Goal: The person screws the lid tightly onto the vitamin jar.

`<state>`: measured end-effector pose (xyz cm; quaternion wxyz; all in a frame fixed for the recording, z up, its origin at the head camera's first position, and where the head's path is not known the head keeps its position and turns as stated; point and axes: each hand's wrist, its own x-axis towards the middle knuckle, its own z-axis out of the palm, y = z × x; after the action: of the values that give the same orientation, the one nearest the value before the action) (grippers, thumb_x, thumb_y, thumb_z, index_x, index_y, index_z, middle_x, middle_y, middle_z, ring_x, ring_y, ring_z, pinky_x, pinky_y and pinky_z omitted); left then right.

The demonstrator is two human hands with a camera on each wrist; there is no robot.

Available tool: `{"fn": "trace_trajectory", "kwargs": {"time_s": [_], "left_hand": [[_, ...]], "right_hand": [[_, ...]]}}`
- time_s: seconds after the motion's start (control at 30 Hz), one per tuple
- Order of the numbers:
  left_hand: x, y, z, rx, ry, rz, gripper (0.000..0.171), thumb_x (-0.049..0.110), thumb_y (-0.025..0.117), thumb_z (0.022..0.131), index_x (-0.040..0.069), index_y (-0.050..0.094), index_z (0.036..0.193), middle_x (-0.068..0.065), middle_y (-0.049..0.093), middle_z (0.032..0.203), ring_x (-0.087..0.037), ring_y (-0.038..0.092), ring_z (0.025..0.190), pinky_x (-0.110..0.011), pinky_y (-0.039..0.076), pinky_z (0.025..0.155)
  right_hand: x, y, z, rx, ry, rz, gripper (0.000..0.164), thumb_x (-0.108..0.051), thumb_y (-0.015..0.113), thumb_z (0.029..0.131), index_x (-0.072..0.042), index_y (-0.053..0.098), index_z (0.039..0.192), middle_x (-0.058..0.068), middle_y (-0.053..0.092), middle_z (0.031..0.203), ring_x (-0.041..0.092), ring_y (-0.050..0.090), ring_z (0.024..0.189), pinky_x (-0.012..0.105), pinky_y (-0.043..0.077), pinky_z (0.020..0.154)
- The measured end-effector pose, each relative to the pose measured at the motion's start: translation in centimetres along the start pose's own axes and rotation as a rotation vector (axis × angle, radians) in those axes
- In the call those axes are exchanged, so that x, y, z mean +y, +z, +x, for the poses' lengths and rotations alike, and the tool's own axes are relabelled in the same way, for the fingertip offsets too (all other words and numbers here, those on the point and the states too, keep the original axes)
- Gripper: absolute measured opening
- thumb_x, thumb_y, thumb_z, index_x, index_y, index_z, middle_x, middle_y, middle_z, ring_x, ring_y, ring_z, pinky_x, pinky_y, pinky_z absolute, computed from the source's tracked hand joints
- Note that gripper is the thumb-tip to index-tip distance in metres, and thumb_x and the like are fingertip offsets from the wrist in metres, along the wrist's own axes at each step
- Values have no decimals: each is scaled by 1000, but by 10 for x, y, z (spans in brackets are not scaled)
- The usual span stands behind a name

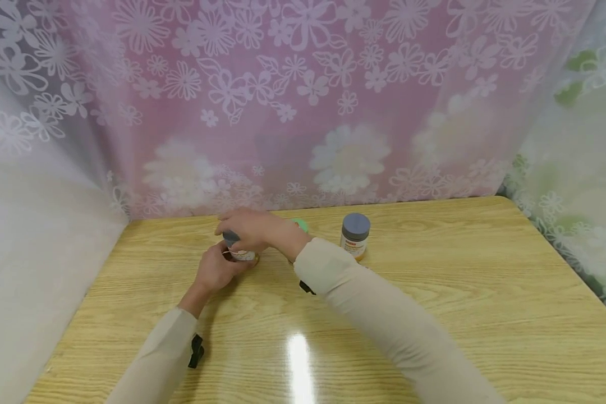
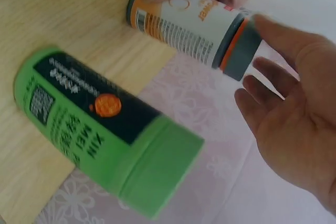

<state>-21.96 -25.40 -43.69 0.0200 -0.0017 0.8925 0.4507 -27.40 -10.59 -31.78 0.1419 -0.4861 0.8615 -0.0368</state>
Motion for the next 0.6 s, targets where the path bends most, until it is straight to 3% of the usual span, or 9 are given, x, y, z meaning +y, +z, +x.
{"fn": "trace_trajectory", "kwargs": {"time_s": [0.17,0.6], "left_hand": [[-1,2,1,5,-21,-4,50,30,79,80,3,58,116,-8,65,99,-21,64,87,-34,53,72],[5,7,-2,66,-32,39,43,29,79,80,6,60,111,-7,66,97,-22,65,87,-34,53,70]], "right_hand": [[6,-2,-1,-31,-34,67,46,-17,59,96,-18,49,141,-1,46,141,14,43,128,26,38,99],[-4,7,-6,101,74,115,42,-19,62,94,-21,55,136,-5,52,136,13,49,121,25,44,91]]}}
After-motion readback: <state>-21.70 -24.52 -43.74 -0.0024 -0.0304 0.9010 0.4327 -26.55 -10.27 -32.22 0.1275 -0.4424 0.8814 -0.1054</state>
